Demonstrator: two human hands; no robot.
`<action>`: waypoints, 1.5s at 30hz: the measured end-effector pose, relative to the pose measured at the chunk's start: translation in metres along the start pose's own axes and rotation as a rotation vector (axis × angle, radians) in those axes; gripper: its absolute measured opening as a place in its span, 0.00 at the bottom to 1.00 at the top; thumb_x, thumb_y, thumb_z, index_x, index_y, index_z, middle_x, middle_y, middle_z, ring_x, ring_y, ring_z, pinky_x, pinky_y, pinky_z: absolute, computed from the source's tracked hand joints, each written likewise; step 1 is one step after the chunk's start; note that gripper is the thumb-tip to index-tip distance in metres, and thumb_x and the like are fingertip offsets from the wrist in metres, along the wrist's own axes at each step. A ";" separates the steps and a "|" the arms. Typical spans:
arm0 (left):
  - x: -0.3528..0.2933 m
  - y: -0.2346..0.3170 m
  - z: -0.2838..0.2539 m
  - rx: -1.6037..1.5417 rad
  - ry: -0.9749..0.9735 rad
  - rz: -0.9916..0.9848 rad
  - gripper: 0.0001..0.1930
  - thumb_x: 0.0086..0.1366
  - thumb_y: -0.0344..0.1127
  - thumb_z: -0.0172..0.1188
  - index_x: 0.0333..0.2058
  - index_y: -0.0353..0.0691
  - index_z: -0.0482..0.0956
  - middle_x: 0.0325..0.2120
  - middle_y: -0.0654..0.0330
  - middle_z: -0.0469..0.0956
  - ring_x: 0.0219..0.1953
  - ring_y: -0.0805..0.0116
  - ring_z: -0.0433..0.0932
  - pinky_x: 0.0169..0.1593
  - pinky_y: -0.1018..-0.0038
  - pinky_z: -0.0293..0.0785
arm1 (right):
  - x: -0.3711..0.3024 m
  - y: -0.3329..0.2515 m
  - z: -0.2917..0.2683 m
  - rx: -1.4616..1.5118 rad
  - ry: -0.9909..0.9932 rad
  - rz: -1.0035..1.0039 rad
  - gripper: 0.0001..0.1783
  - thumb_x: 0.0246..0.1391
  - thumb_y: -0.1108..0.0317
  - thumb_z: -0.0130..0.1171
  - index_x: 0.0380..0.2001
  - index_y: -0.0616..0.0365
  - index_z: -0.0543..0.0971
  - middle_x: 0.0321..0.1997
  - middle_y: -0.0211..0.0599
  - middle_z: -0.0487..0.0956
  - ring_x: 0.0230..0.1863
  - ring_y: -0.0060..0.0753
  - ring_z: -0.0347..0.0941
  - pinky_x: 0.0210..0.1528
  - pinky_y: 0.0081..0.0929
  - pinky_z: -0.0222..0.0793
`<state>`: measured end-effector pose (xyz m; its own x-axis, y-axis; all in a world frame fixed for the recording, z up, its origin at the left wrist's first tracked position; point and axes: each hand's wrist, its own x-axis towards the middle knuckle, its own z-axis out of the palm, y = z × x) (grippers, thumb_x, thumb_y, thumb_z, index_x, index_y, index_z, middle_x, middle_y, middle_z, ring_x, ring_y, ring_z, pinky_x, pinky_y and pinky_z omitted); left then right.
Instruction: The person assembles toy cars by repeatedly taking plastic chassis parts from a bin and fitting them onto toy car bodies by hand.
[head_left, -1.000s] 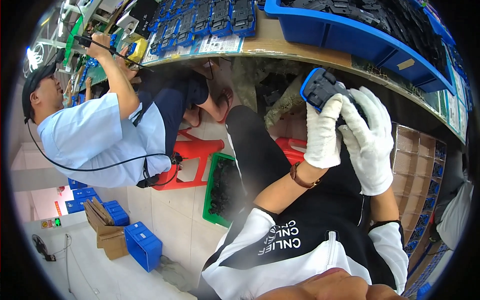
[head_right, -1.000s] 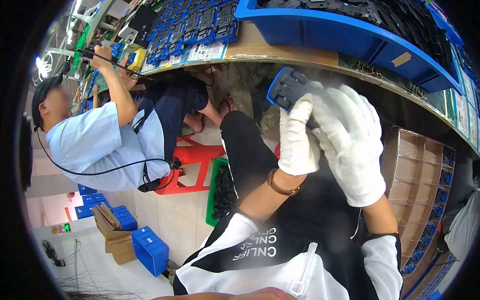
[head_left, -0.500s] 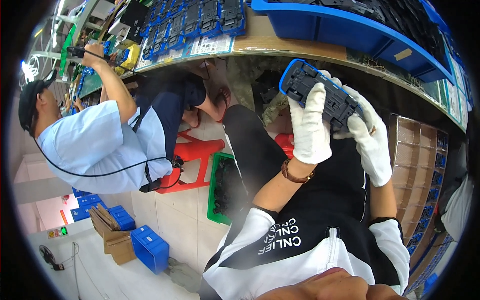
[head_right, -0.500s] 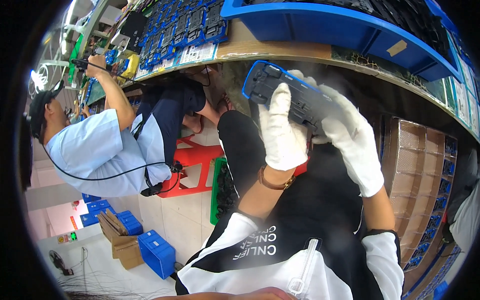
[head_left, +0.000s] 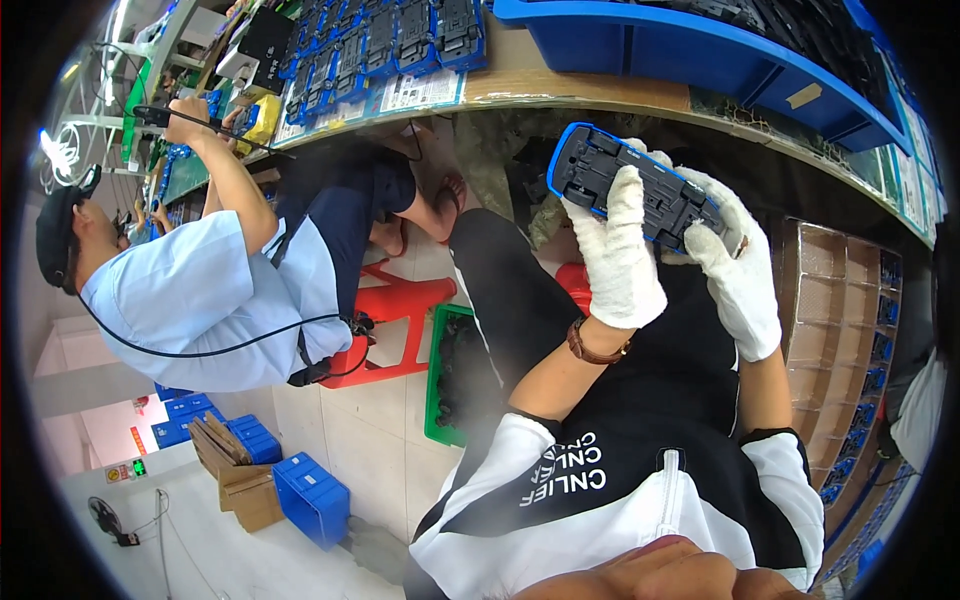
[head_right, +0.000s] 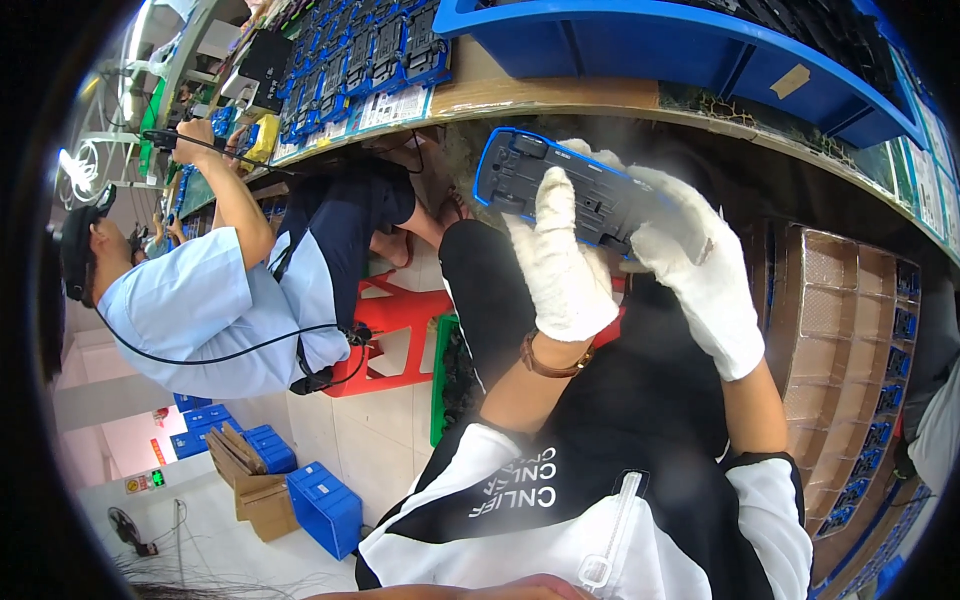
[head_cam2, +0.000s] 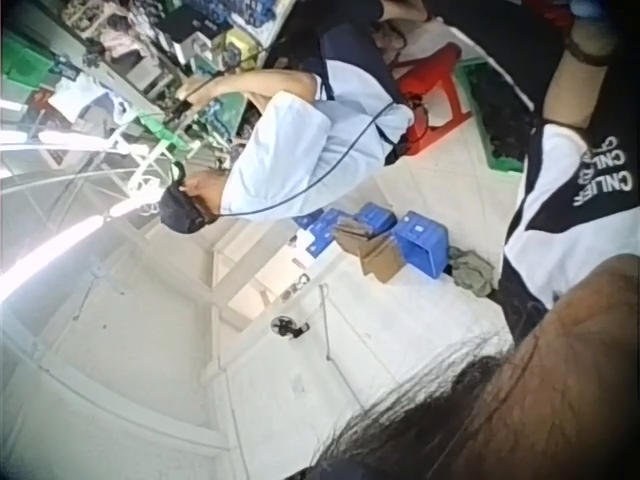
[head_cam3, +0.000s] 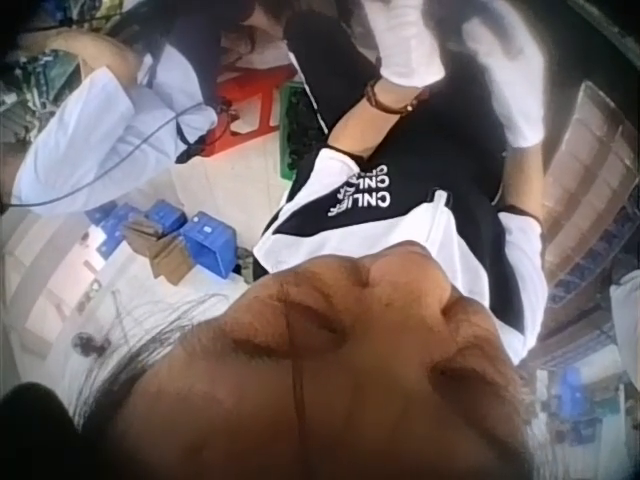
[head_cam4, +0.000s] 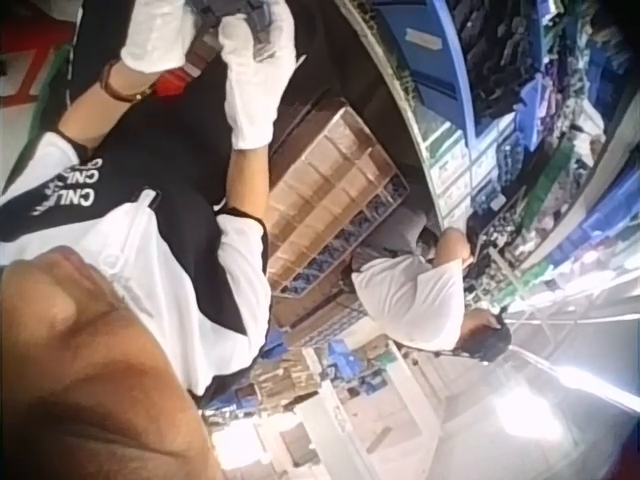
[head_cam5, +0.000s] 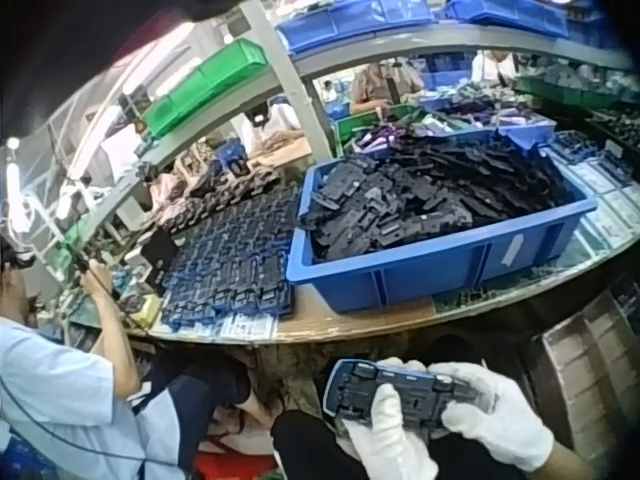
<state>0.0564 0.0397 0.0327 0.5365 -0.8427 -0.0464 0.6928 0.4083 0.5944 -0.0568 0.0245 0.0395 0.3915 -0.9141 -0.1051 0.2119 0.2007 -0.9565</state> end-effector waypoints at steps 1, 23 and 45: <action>0.001 0.000 -0.002 -0.036 0.003 -0.020 0.18 0.66 0.33 0.55 0.53 0.44 0.65 0.45 0.57 0.74 0.46 0.61 0.76 0.50 0.61 0.75 | -0.001 0.000 0.002 -0.079 0.000 -0.094 0.32 0.51 0.61 0.66 0.57 0.60 0.70 0.53 0.36 0.73 0.48 0.25 0.71 0.48 0.26 0.73; -0.007 0.003 0.001 0.089 0.114 -0.175 0.21 0.63 0.27 0.59 0.53 0.45 0.63 0.41 0.62 0.73 0.42 0.72 0.74 0.47 0.73 0.75 | 0.001 0.010 0.009 -0.603 0.146 -0.507 0.31 0.37 0.72 0.70 0.48 0.63 0.70 0.47 0.42 0.74 0.47 0.35 0.72 0.52 0.29 0.68; -0.017 -0.008 -0.018 0.084 0.056 -0.191 0.40 0.64 0.70 0.37 0.63 0.44 0.57 0.57 0.56 0.65 0.56 0.61 0.67 0.60 0.66 0.63 | 0.002 0.000 0.011 -1.022 0.102 -0.794 0.31 0.33 0.72 0.71 0.46 0.56 0.73 0.48 0.43 0.74 0.47 0.45 0.73 0.49 0.34 0.71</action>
<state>0.0503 0.0570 0.0140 0.4268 -0.8801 -0.2078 0.7432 0.2105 0.6351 -0.0458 0.0272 0.0421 0.3953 -0.6900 0.6063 -0.4394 -0.7217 -0.5348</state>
